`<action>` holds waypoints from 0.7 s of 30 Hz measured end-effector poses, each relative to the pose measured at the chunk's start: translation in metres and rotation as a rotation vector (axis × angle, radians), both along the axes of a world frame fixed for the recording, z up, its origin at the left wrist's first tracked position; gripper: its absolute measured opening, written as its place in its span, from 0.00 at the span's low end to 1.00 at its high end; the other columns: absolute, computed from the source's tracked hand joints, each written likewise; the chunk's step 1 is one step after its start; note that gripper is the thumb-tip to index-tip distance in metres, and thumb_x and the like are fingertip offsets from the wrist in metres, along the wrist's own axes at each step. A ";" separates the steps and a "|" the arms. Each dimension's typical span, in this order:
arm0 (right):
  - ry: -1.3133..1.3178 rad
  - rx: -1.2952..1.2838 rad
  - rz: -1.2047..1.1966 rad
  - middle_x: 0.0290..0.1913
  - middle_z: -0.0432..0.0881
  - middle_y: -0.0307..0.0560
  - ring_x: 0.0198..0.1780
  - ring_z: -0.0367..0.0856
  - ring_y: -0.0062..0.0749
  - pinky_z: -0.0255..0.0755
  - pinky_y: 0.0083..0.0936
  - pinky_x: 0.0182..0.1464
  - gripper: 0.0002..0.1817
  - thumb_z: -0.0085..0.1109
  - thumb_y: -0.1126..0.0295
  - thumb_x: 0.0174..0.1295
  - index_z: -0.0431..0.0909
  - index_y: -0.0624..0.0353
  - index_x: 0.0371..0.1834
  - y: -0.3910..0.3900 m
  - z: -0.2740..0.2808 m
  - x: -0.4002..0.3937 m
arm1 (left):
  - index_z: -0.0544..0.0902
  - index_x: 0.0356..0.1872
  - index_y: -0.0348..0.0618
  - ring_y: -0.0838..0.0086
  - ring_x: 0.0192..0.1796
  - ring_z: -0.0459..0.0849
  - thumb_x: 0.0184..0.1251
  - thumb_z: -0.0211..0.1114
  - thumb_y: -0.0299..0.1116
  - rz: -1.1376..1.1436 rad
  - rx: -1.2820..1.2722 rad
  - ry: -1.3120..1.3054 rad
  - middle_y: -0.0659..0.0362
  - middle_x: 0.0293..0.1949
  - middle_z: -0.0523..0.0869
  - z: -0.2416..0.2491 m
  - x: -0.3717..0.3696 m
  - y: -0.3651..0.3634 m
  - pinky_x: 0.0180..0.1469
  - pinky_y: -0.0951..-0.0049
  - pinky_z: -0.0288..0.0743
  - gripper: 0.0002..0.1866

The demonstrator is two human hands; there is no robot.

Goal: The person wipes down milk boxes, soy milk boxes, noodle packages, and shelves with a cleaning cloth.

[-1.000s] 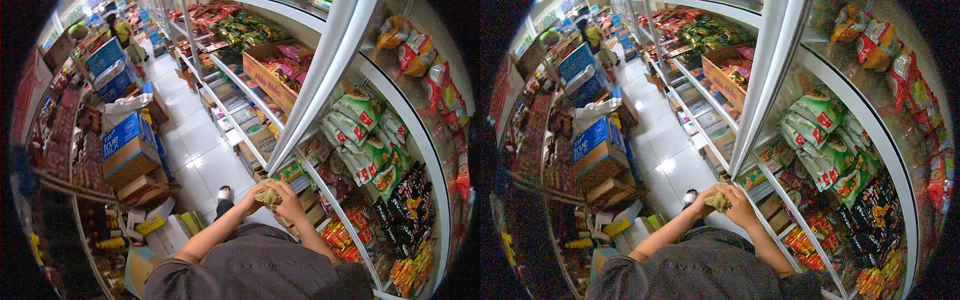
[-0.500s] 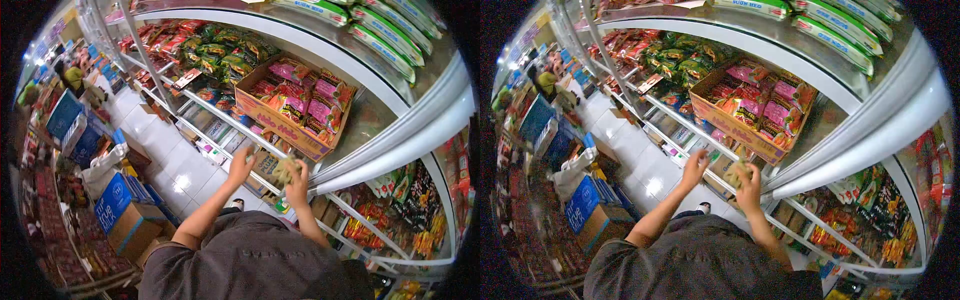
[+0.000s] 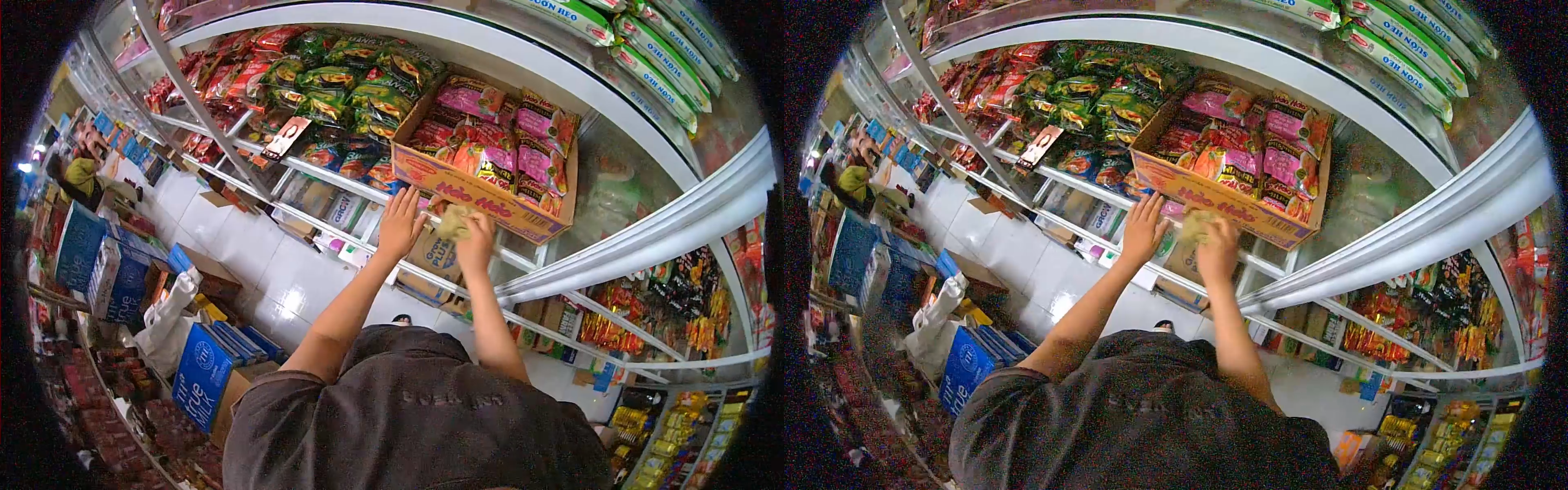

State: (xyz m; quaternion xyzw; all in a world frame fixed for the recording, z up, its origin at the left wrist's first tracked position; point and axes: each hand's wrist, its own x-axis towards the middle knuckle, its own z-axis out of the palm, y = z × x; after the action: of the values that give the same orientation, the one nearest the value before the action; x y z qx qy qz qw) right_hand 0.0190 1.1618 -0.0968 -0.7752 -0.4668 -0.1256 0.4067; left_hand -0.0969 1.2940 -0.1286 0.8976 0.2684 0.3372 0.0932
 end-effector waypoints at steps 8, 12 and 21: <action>0.014 -0.002 -0.342 0.42 0.71 0.46 0.49 0.67 0.44 0.63 0.36 0.52 0.16 0.59 0.78 0.40 0.77 0.59 0.37 -0.035 0.002 0.009 | 0.64 0.60 0.38 0.59 0.65 0.60 0.64 0.51 0.45 -0.062 0.013 0.008 0.52 0.63 0.64 -0.003 -0.003 0.001 0.66 0.60 0.50 0.28; -0.001 -0.056 -0.198 0.46 0.70 0.45 0.51 0.66 0.45 0.62 0.38 0.54 0.17 0.62 0.71 0.42 0.77 0.58 0.38 -0.004 0.001 -0.011 | 0.65 0.60 0.37 0.60 0.66 0.59 0.64 0.51 0.45 -0.046 -0.005 0.021 0.52 0.63 0.64 -0.005 -0.003 0.001 0.67 0.60 0.49 0.28; -0.031 -0.028 -0.365 0.42 0.71 0.47 0.47 0.68 0.46 0.65 0.36 0.50 0.15 0.64 0.72 0.41 0.75 0.64 0.34 -0.090 -0.007 0.035 | 0.62 0.62 0.38 0.58 0.66 0.58 0.64 0.50 0.46 -0.096 0.033 0.068 0.50 0.63 0.63 -0.006 -0.005 0.007 0.67 0.59 0.49 0.30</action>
State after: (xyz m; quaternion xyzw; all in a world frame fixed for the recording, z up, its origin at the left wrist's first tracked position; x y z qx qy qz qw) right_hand 0.0539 1.0722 -0.1040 -0.8504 -0.3264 -0.2029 0.3592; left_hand -0.1017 1.3010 -0.1345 0.9218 0.2223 0.3060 0.0854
